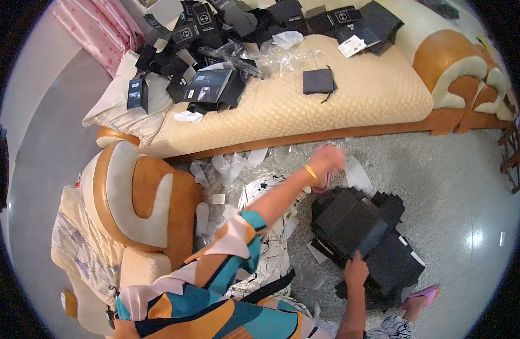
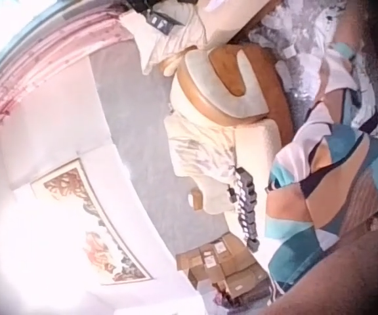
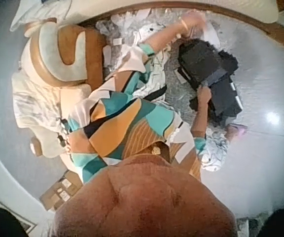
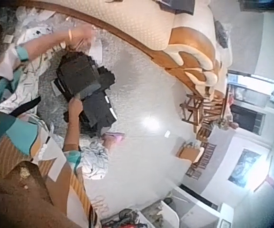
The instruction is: Assembling and organizing black cardboard boxes on the floor in a living room area.
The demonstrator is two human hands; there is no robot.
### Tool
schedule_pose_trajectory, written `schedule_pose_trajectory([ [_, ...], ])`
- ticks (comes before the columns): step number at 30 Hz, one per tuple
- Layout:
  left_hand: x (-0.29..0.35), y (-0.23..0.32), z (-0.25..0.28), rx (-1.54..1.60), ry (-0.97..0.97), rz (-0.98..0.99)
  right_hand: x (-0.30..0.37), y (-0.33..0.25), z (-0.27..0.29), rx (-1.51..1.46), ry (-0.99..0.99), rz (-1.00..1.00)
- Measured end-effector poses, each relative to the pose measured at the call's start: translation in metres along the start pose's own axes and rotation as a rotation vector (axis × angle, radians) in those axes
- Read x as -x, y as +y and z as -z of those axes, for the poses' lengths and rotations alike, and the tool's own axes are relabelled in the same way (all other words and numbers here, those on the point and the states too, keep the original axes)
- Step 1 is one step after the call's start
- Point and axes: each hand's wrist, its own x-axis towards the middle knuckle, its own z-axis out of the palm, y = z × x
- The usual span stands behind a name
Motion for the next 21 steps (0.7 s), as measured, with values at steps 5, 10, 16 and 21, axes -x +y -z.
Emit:
schedule_pose_trajectory([
  [5, 0.025, 0.022, 0.166, 1.030, 0.671, -0.193, 0.028, -0.003, -0.013, -0.192, 0.080, 0.180],
  [10, 0.075, -0.004, 0.285, 0.986, 1.478, -0.277, 0.049, 0.014, -0.040, -0.197, -0.053, 0.186],
  [16, 0.074, -0.003, 0.351, 0.935, 1.519, 0.238, 0.079, 0.013, -0.048, -0.148, -0.190, 0.074],
  [21, 0.057, -0.003, 0.376, 0.996, 1.186, 0.408, 0.088, 0.010, -0.059, -0.129, -0.282, 0.038],
])
